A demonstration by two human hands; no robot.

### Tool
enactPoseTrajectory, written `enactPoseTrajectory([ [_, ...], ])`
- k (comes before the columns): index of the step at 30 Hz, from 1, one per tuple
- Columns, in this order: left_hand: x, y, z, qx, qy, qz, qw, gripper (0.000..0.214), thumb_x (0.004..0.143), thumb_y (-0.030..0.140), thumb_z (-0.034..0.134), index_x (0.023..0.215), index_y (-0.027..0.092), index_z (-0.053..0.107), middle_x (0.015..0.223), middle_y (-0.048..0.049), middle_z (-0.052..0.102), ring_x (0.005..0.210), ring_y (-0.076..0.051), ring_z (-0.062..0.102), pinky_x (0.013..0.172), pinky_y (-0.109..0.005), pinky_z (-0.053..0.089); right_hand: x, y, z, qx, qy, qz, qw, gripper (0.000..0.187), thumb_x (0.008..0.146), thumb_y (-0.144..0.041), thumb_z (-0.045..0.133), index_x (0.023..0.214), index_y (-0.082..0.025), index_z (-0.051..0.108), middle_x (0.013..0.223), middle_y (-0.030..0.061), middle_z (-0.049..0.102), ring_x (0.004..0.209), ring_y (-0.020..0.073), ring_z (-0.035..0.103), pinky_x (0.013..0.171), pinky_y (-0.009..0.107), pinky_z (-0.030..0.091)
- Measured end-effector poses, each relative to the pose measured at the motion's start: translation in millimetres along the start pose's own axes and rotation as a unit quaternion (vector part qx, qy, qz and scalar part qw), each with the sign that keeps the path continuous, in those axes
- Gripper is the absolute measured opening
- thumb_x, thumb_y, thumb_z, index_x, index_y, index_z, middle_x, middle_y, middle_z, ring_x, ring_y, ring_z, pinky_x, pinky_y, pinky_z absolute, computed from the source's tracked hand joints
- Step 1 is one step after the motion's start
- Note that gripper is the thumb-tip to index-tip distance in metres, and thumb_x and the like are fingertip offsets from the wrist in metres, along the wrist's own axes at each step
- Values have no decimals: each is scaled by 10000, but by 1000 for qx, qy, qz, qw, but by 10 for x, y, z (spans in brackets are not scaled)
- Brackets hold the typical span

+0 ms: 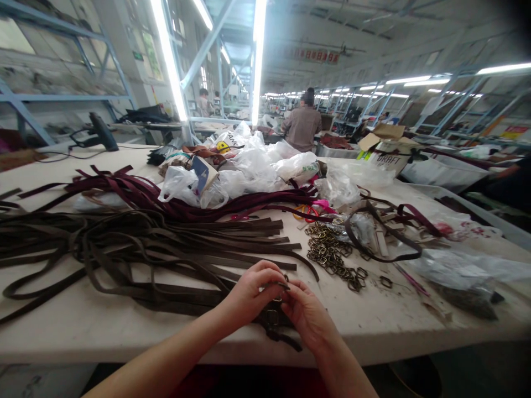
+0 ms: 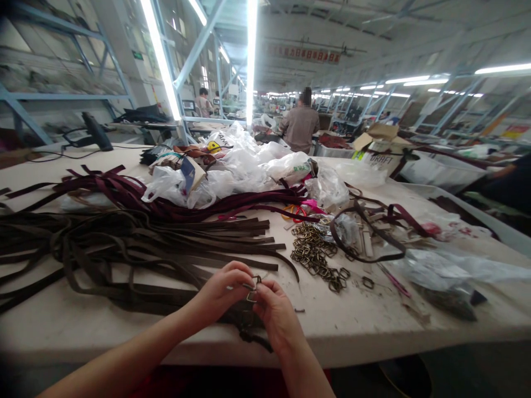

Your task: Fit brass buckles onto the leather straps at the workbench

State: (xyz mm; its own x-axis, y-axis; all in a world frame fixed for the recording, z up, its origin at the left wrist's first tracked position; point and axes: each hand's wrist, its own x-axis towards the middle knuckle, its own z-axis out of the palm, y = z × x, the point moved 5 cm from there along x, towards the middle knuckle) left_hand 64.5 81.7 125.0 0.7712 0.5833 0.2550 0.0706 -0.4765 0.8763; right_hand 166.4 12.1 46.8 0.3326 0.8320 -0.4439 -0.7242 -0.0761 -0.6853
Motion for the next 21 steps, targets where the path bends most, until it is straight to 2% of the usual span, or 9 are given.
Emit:
enactPoseTrajectory([
  [3,-2,-60,-22,-4,-7,-55,998,207,845,304,434,851,173,594,825,-22,599,760,-131,533,697,-224,422,64,15,-20,-9,20,-5,1000,313,508,-228,768,746,-187,569,650,-46,567,571,83,532,474,159,409],
  [9,-7,-319,-54,144,38,-137,979,177,783,301,498,916,205,567,777,6,617,718,-148,550,642,-241,393,111,19,-16,-145,26,-112,983,242,618,-318,711,745,-171,566,686,-28,570,618,99,518,587,214,422],
  [13,1,-325,-38,192,57,-133,971,99,764,288,503,779,200,545,750,9,608,693,-143,540,608,-237,370,119,6,11,-223,25,-149,963,242,669,-349,667,757,-163,541,665,-18,561,620,122,507,609,246,401],
  [21,26,-342,-32,210,37,-145,966,92,727,280,505,728,196,541,681,18,589,620,-130,511,552,-232,331,109,-12,35,-333,38,-214,918,197,676,-323,632,713,-174,508,652,-11,551,625,148,503,608,268,399],
])
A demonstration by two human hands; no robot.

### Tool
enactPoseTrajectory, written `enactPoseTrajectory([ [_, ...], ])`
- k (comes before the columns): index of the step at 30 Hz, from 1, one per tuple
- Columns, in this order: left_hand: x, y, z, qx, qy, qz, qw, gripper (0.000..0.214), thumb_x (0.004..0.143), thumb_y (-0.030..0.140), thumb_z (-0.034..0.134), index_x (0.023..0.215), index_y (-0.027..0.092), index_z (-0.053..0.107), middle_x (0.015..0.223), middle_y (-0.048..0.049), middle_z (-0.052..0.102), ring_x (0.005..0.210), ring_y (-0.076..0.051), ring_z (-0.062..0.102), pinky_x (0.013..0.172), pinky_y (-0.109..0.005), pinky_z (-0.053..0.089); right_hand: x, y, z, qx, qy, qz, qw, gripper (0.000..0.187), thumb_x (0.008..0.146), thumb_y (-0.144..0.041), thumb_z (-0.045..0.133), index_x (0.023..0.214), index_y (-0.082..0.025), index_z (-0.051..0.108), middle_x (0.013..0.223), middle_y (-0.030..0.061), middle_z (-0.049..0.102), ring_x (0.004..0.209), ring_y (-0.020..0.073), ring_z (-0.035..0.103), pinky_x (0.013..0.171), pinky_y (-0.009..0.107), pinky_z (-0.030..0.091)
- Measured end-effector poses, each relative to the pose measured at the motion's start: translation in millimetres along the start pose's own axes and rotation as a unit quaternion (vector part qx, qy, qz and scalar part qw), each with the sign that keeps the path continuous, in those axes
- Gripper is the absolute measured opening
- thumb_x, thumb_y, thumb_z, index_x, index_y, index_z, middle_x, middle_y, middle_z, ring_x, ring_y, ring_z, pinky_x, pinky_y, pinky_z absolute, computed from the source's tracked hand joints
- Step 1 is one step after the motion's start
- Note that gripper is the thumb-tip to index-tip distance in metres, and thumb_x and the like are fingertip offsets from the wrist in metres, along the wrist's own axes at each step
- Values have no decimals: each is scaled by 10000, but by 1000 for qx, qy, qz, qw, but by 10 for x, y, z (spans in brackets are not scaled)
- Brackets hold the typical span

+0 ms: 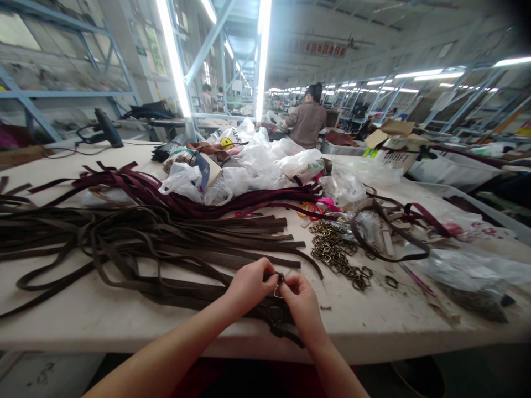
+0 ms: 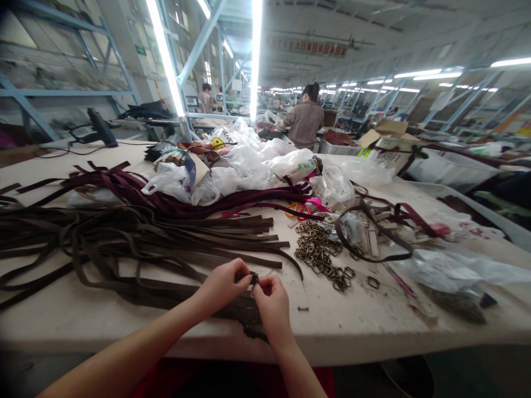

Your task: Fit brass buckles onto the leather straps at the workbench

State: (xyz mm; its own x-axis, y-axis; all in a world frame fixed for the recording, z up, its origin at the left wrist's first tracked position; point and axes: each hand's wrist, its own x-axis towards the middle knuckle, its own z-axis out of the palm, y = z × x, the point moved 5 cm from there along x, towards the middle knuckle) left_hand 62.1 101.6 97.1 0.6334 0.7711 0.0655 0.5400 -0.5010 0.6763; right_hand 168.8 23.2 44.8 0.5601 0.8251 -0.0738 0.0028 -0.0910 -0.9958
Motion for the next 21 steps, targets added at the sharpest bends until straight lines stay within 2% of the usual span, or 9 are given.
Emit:
enactPoseTrajectory([
  [3,17,-10,12,3,-5,-9,1000,83,702,264,514,694,187,545,647,21,577,591,-125,492,539,-234,315,-8,-4,6,-1,1,6,1000,192,680,-328,618,725,-175,510,668,-4,558,638,156,514,612,273,404],
  [9,48,-26,46,-104,-9,-23,994,106,728,252,474,680,173,527,643,22,566,598,-114,489,546,-215,339,-40,-82,-12,-15,9,-29,999,206,685,-349,613,719,-183,497,654,-11,546,628,157,514,599,271,405],
  [13,8,-4,46,-53,-12,-12,998,99,725,269,492,686,186,530,635,26,563,585,-119,482,530,-221,318,-65,-35,-4,14,1,-5,1000,219,685,-359,620,716,-181,495,655,-12,547,627,150,509,606,266,409],
  [18,-55,76,11,24,42,27,998,92,748,259,489,694,187,511,671,14,563,636,-131,497,569,-234,324,-71,48,55,133,-20,74,988,229,694,-353,616,790,-169,519,740,8,590,696,161,554,670,282,435],
  [21,-58,94,19,24,43,37,998,97,758,255,492,689,187,505,676,14,560,651,-135,501,585,-237,335,-72,2,52,124,-17,58,990,244,697,-364,615,814,-167,531,775,21,604,729,170,562,695,291,438],
])
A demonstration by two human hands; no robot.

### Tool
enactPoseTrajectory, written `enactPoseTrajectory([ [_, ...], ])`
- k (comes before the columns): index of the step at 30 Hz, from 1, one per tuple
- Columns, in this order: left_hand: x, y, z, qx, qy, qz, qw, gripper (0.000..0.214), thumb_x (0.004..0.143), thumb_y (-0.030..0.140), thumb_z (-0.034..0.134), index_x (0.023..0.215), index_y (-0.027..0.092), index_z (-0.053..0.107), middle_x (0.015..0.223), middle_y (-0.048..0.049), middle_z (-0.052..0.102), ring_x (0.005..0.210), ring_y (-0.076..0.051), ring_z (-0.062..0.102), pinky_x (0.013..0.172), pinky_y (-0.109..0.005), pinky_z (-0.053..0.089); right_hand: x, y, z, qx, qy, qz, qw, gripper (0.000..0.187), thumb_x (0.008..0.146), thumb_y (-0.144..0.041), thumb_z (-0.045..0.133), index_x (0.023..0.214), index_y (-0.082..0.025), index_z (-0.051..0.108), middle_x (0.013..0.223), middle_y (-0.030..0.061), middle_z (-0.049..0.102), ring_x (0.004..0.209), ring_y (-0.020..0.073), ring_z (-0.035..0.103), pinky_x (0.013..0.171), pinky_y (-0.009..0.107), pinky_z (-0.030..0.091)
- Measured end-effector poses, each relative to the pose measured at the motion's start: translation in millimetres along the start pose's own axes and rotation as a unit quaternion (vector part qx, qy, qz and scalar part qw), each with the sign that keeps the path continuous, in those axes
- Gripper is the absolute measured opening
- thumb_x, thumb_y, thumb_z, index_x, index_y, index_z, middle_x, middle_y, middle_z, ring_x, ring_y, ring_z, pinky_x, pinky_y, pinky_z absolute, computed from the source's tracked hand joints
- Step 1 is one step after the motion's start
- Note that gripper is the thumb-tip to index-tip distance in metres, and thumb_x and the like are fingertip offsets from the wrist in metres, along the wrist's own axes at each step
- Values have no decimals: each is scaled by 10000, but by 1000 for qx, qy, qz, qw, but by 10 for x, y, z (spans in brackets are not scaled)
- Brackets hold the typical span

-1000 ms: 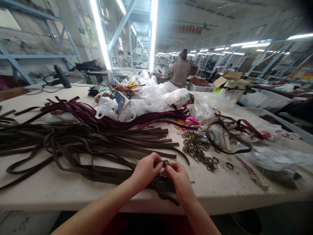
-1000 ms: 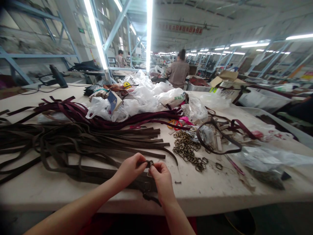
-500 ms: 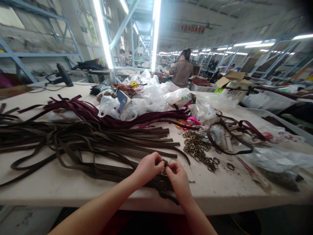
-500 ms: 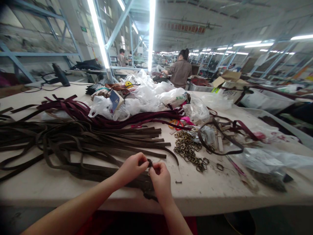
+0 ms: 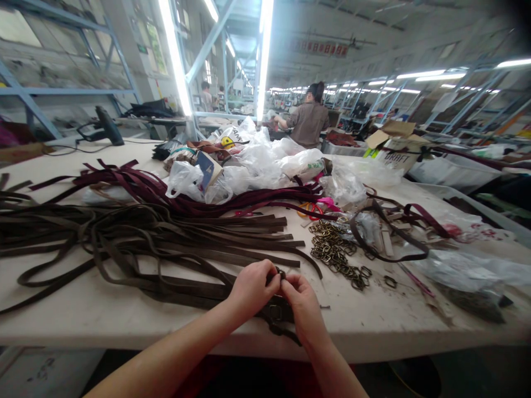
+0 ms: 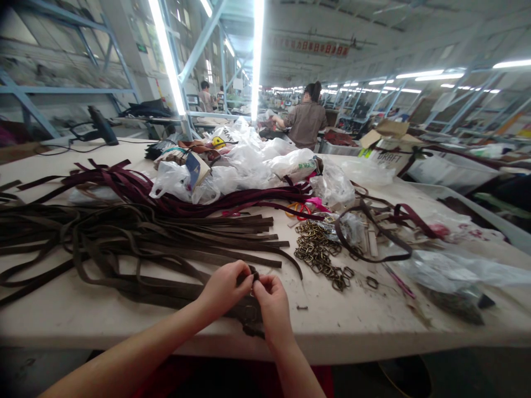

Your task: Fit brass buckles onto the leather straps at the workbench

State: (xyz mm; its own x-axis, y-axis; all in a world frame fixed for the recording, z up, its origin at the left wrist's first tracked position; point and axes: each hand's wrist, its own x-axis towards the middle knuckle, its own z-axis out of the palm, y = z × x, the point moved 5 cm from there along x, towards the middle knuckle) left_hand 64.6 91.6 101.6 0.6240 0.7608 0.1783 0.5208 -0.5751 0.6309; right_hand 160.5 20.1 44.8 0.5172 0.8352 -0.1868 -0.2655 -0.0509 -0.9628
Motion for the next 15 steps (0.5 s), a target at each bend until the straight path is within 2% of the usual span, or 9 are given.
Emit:
enactPoseTrajectory([
  [3,1,-14,15,-51,-30,-3,998,114,789,266,467,721,190,518,693,16,566,663,-132,512,588,-228,358,-19,-90,-18,-76,3,-71,995,241,722,-383,588,829,-170,548,795,28,604,753,176,556,711,298,434],
  [6,-17,-18,20,-88,-54,14,995,115,767,252,516,863,191,537,783,8,575,722,-134,528,639,-226,399,-36,-120,-70,-115,24,-115,986,250,748,-388,559,881,-177,540,824,35,597,783,187,555,734,321,435],
  [9,-47,24,22,-51,-60,69,994,328,712,248,603,1027,206,520,916,-15,550,815,-149,529,714,-242,421,-47,-78,-98,-77,19,-102,992,286,745,-380,569,942,-183,506,869,39,587,824,191,558,762,337,443],
  [12,-65,92,30,36,-60,120,990,293,708,276,614,990,220,556,932,-27,532,832,-170,522,737,-274,424,-72,-50,-139,-47,15,-80,996,297,726,-371,594,938,-189,493,829,19,578,766,168,559,711,305,460],
  [15,-58,149,23,105,-46,140,983,257,686,300,625,923,215,573,937,-38,544,866,-211,512,761,-332,413,-101,-57,-295,-16,81,-60,995,283,694,-350,627,890,-198,493,761,-21,547,690,131,546,644,253,465],
])
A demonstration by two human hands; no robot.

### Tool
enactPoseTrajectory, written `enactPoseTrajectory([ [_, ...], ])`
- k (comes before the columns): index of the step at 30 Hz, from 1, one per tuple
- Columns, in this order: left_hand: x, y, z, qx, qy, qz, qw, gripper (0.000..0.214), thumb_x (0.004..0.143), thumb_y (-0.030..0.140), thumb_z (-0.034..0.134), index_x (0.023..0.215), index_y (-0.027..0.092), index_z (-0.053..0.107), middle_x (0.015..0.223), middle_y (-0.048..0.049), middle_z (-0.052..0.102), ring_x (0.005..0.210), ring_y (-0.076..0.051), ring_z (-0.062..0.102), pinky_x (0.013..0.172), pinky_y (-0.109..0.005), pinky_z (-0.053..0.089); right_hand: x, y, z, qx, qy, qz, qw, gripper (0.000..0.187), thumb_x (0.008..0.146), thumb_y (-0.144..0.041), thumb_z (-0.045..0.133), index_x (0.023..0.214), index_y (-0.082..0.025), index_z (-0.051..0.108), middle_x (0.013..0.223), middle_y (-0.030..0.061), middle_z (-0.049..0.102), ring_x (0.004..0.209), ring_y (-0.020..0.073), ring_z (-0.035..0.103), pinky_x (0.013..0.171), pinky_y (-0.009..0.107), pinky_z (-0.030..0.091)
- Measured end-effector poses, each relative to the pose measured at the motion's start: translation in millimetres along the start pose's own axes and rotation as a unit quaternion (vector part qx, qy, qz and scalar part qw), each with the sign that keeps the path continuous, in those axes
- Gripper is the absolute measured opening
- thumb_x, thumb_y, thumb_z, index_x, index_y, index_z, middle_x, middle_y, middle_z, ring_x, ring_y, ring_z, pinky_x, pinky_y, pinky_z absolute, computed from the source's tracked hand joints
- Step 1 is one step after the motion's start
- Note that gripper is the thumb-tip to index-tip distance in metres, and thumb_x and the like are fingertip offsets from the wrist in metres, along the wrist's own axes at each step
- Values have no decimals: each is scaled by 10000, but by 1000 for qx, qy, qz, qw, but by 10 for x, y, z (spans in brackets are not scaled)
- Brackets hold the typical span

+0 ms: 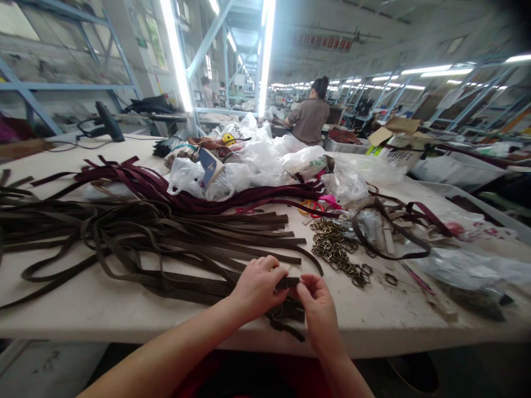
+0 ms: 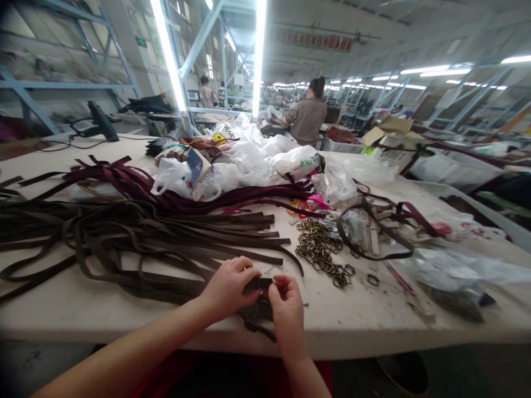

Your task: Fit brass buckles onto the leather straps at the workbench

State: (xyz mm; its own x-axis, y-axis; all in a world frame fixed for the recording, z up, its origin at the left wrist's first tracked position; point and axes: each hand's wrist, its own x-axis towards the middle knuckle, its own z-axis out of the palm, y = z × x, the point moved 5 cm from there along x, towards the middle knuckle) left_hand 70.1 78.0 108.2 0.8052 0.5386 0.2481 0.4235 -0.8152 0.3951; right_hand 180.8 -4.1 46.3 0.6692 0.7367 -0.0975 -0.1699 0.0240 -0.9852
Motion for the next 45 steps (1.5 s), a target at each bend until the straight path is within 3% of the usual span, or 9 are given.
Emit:
enactPoseTrajectory([
  [9,-12,-168,223,-117,-151,-28,981,401,680,340,641,1031,204,500,883,-21,613,813,-192,563,711,-277,425,16,-10,-343,152,57,90,983,335,613,-281,689,866,-208,483,769,-37,554,643,99,560,595,216,486],
  [14,-15,-278,43,-108,-129,-11,986,230,778,350,550,960,210,568,906,-16,608,826,-165,551,712,-239,398,23,-123,-476,-47,31,-23,998,313,730,-372,579,983,-208,495,912,32,566,820,185,568,748,363,484],
  [16,-17,-262,-23,-90,-123,4,988,239,789,373,534,953,205,579,888,-21,602,812,-163,548,699,-236,393,-13,-282,-335,-210,-22,-157,965,399,742,-397,572,1081,-202,491,1081,87,536,1008,246,501,877,436,406],
  [19,-59,-223,-49,-73,-127,23,989,252,800,396,514,948,205,586,874,-25,603,799,-166,548,685,-236,390,-116,-387,43,-374,-152,-297,865,446,768,-364,567,1172,-209,459,1160,100,519,1087,266,448,965,469,300],
  [23,-206,-348,-4,-37,-136,6,990,296,806,444,481,912,196,603,842,-41,617,793,-179,555,684,-239,389,-190,-264,354,-469,-255,-302,789,249,853,-291,441,1058,-183,532,928,88,596,843,229,547,761,376,434],
  [30,-437,-707,-131,-31,-190,-24,981,286,826,423,452,920,210,619,861,-31,637,810,-177,568,702,-228,394,-155,-88,360,-571,-269,-291,719,209,841,-248,463,1012,-183,565,857,74,574,769,229,544,654,330,426],
  [34,-245,-844,-257,-15,-158,-40,987,335,876,402,342,988,223,602,946,-29,626,877,-163,560,754,-226,394,-99,-76,340,-568,-253,-303,722,267,822,-270,505,1071,-179,539,881,83,564,806,236,528,686,339,428],
  [39,91,-1064,-30,190,-147,-16,971,174,796,184,458,808,137,626,838,-115,613,783,-229,564,698,-312,395,-116,-113,360,-550,-245,-312,735,291,797,-276,540,1071,-179,545,905,96,566,836,243,518,727,359,429],
  [45,260,-954,138,124,-130,1,984,201,811,184,404,787,149,600,794,-81,602,751,-187,558,725,-290,392,134,-185,-186,-477,-140,-277,822,229,841,-293,453,1018,-185,551,920,79,575,832,203,533,750,335,428],
])
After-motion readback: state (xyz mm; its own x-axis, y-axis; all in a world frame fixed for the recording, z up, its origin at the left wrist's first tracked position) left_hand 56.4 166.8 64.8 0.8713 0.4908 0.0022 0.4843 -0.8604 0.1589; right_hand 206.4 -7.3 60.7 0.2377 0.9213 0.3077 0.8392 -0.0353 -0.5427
